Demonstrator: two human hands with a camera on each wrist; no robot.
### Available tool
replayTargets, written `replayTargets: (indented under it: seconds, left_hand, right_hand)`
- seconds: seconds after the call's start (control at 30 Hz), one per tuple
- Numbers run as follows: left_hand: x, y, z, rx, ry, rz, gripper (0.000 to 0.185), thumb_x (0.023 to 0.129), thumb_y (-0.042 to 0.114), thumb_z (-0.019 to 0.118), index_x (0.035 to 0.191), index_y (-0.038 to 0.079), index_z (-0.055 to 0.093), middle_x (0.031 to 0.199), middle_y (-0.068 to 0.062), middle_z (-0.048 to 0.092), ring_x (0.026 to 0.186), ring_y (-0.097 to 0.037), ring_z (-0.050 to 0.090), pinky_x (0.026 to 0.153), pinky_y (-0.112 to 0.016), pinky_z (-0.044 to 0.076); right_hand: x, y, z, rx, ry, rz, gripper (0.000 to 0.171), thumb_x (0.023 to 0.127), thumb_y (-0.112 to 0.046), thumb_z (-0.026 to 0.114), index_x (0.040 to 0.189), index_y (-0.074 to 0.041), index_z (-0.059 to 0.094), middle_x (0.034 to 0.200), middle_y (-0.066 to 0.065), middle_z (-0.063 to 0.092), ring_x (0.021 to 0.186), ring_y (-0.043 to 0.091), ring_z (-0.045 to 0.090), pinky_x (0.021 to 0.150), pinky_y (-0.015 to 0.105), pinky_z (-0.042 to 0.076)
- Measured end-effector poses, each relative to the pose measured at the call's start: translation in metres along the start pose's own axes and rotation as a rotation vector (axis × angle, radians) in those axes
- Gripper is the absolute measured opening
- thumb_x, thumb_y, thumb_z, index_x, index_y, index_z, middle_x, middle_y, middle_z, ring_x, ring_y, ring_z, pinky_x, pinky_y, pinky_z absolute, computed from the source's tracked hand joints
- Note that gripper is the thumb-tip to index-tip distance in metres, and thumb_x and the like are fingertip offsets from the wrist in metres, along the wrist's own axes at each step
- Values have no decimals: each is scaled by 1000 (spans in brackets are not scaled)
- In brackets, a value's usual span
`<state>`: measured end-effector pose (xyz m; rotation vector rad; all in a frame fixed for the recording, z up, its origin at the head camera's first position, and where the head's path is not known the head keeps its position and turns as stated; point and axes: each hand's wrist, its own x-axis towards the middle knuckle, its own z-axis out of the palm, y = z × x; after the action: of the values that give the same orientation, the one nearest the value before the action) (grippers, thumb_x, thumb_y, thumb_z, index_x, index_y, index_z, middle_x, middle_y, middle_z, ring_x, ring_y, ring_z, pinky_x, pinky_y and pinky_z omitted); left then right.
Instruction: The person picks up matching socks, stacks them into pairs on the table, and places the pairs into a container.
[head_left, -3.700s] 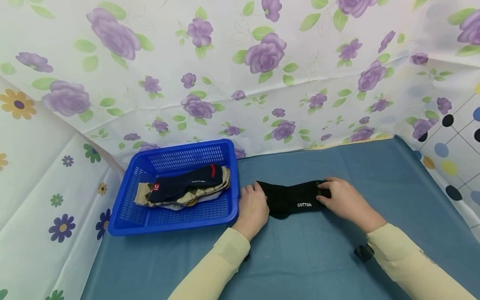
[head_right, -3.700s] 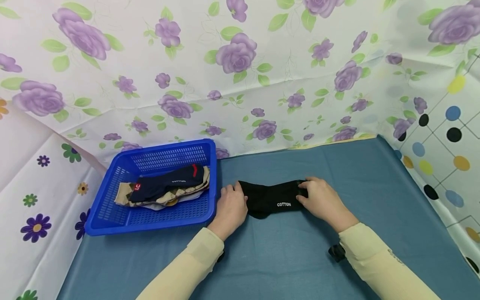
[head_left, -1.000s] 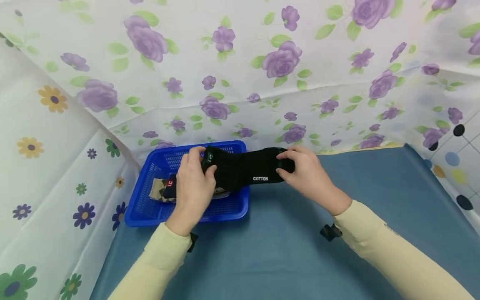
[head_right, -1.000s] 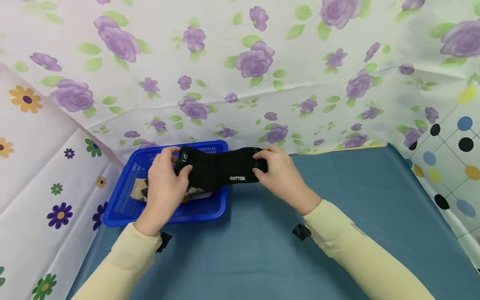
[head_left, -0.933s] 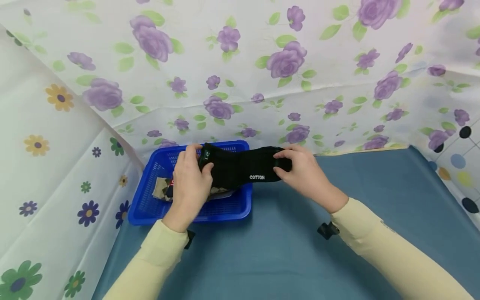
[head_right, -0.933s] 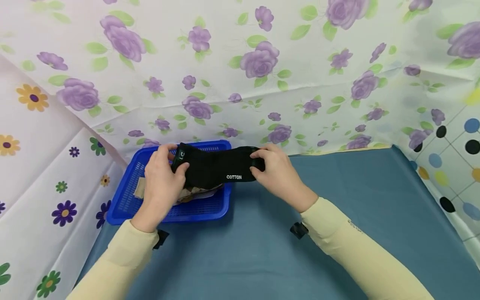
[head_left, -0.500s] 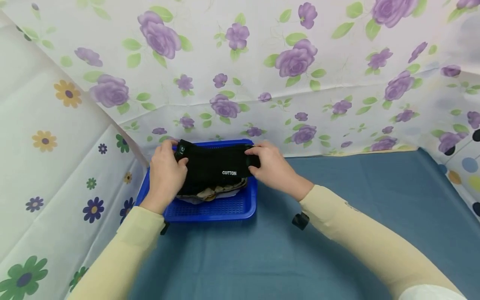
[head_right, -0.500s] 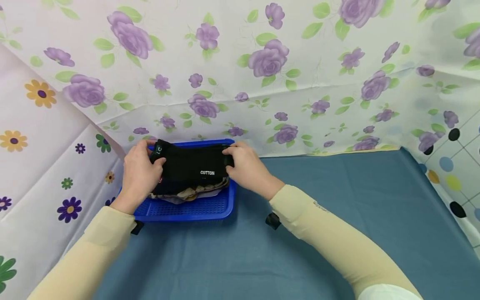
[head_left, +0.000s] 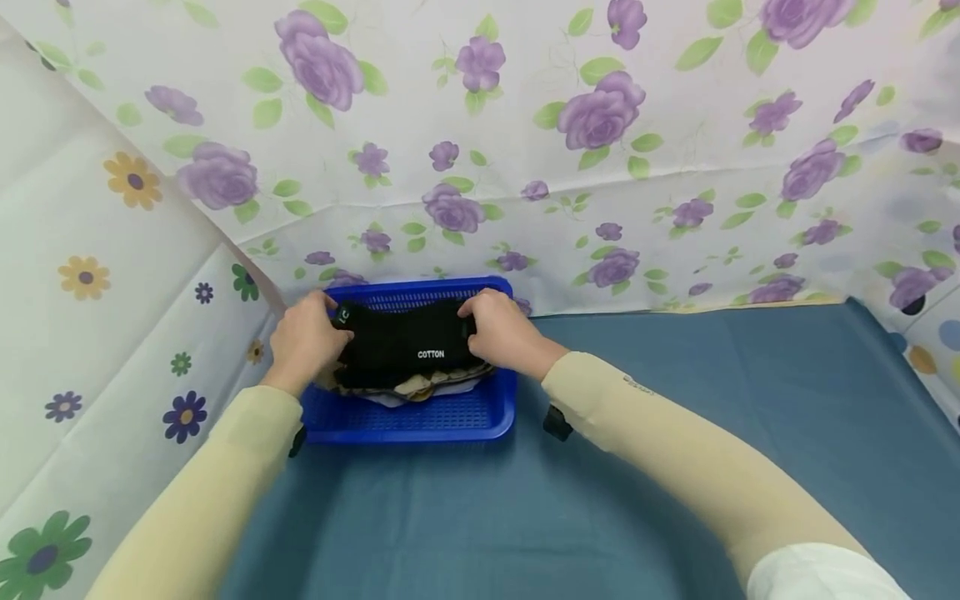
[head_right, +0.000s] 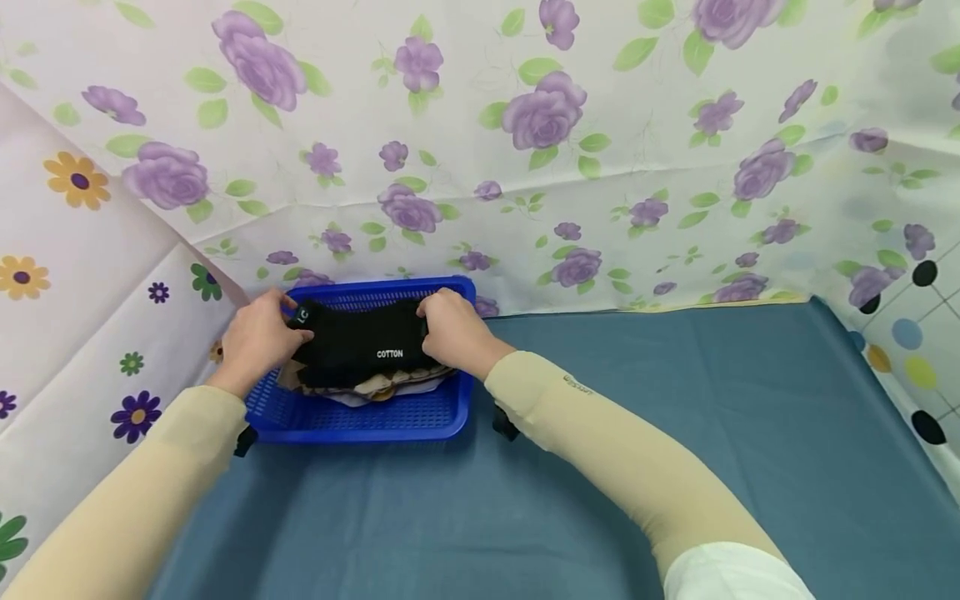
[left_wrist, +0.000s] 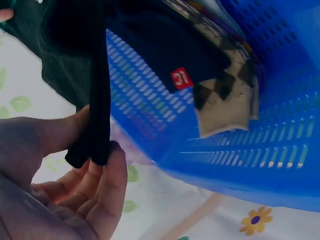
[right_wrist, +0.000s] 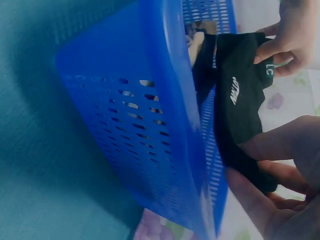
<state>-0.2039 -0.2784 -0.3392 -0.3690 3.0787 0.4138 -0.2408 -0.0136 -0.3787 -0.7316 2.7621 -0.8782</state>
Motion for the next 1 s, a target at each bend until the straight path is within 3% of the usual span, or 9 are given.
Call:
replayTargets:
  seconds: [0.1, 0.23, 0.37, 0.5, 0.6, 0.8, 0.9, 1.0]
  left_hand:
    - [7, -6, 4, 28, -78, 28, 47, 83, 21, 68, 123, 3, 50, 120, -24, 57, 95, -42, 58, 71, -52, 48]
    - [13, -9, 11, 45, -175, 98, 36, 82, 8, 59, 115, -2, 51, 113, -25, 57, 93, -38, 59, 72, -47, 50]
    - [14, -8, 18, 43, -217, 112, 15, 80, 2, 59, 92, 0, 52, 86, -18, 54, 72, -28, 52, 62, -38, 47]
    - [15, -8, 25, 77, -282, 80, 17, 78, 8, 69, 77, 3, 53, 74, -13, 52, 66, -24, 48, 57, -34, 43]
    - [15, -10, 30, 100, -319, 57, 20, 78, 11, 72, 87, 0, 58, 89, -19, 61, 76, -28, 57, 61, -35, 48]
    - [16, -14, 33, 107, -339, 33, 41, 79, 14, 73, 109, -6, 55, 111, -29, 57, 95, -37, 59, 69, -41, 51]
    - [15, -14, 32, 116, -330, 25, 41, 78, 15, 74, 108, -6, 56, 112, -29, 58, 96, -38, 60, 71, -44, 52]
    - [15, -11, 29, 147, -255, 64, 27, 81, 11, 68, 101, -4, 58, 108, -29, 59, 94, -41, 60, 71, -49, 51]
  right_hand:
    - [8, -2, 8, -52, -66, 13, 39, 80, -2, 59, 119, -8, 63, 125, 7, 59, 118, 23, 51, 76, 31, 51]
    - [12, -2, 21, -195, -135, -5, 31, 81, -6, 62, 112, -6, 65, 115, 8, 64, 113, 24, 55, 91, 34, 50]
    - [12, 3, 28, -272, -146, -34, 17, 79, -6, 63, 96, -8, 67, 97, 6, 65, 95, 19, 57, 81, 32, 50]
    - [10, 5, 28, -309, -134, -57, 6, 78, -6, 63, 82, -10, 66, 88, 5, 63, 86, 18, 53, 75, 32, 48]
    - [8, 6, 27, -384, -135, -83, 4, 79, -11, 64, 82, -10, 65, 90, 6, 62, 86, 19, 56, 78, 34, 50]
    - [6, 6, 29, -479, -214, -90, 16, 85, -15, 60, 99, -9, 64, 100, 5, 64, 90, 17, 59, 84, 34, 52]
    - [6, 7, 32, -517, -263, -90, 24, 88, -18, 57, 109, -8, 61, 108, 6, 63, 98, 17, 59, 91, 34, 50]
    - [8, 6, 31, -550, -252, -97, 33, 89, -22, 56, 119, -7, 57, 118, 8, 60, 111, 21, 57, 100, 38, 44]
